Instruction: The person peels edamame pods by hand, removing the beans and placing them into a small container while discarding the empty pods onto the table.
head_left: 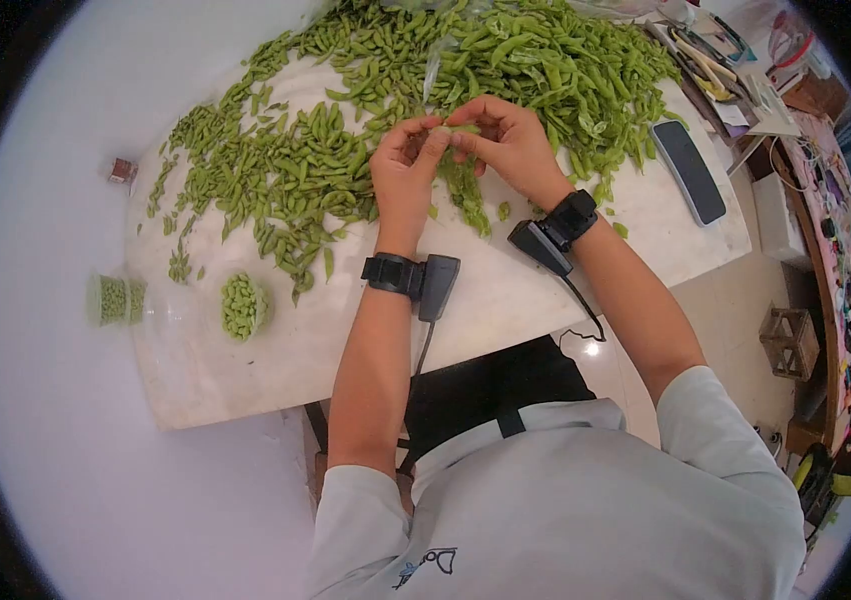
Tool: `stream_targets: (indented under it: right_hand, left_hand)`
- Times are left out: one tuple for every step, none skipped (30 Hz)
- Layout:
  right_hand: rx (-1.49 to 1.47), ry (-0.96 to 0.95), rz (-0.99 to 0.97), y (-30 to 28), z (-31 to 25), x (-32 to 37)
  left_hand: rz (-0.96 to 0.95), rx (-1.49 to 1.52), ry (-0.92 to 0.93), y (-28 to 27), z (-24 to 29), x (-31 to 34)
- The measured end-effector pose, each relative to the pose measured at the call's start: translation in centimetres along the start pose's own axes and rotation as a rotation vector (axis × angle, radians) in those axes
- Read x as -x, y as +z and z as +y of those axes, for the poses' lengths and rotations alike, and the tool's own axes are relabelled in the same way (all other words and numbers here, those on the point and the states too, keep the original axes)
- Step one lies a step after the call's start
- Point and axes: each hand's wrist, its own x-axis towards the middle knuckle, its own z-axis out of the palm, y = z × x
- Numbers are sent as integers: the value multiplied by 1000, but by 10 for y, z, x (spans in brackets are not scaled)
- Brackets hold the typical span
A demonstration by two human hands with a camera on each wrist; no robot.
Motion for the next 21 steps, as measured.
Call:
stream_targets:
  right_hand:
    - [5, -9, -5, 0, 1, 0]
    - [11, -18, -10, 0, 2, 1]
    - [1, -18, -1, 1, 0, 1]
    - [-9, -17, 8, 3, -3, 2]
    - [-19, -16, 16, 4, -5, 2]
    - [8, 5, 15, 4, -5, 2]
    - [35, 26, 14, 2, -4, 2]
    - [62, 48, 12, 2, -4, 2]
    - [73, 45, 14, 2, -4, 2]
    - [84, 41, 17, 2, -5, 2]
    - [96, 38, 20, 2, -5, 2]
    - [90, 38, 17, 2, -6, 3]
    - [84, 39, 13, 2, -6, 3]
    - [79, 39, 9, 2, -6, 3]
    - [79, 40, 9, 1, -6, 3]
    - [79, 42, 9, 1, -4, 2]
    - [79, 43, 9, 0, -3, 2]
    - [63, 56, 4, 0, -3, 2]
    - [46, 70, -1, 0, -4, 2]
    - [30, 85, -5, 0, -4, 2]
    - [19, 99, -8, -1, -5, 2]
  left_hand:
    - [6, -16, -9, 0, -2, 0]
    - [12, -32, -17, -1, -3, 0]
    - [26, -23, -5, -1, -3, -1]
    - [40, -15, 6, -2, -3, 0]
    - [55, -6, 17, -2, -2, 0]
    - [62, -2, 12, -2, -2, 0]
    - [69, 1, 6, -3, -2, 0]
    - [77, 5, 0, -3, -2, 0]
    - [80, 4, -5, -3, -2, 0]
    - [82, 4, -10, -2, -1, 0]
    - [83, 3, -14, -2, -1, 0]
    - [75, 10, -17, -3, -2, 0]
    - [66, 17, -19, -4, -3, 0]
    - [57, 25, -22, -4, -4, -1]
    - [61, 39, -24, -4, -4, -1]
    - [64, 53, -27, -4, -5, -1]
    - [67, 66, -30, -4, -5, -1]
    - [59, 55, -24, -4, -5, -1]
    - [52, 44, -19, -5, -5, -1]
    - [44, 32, -14, -5, -5, -1]
    - [38, 32, -9, -6, -4, -1]
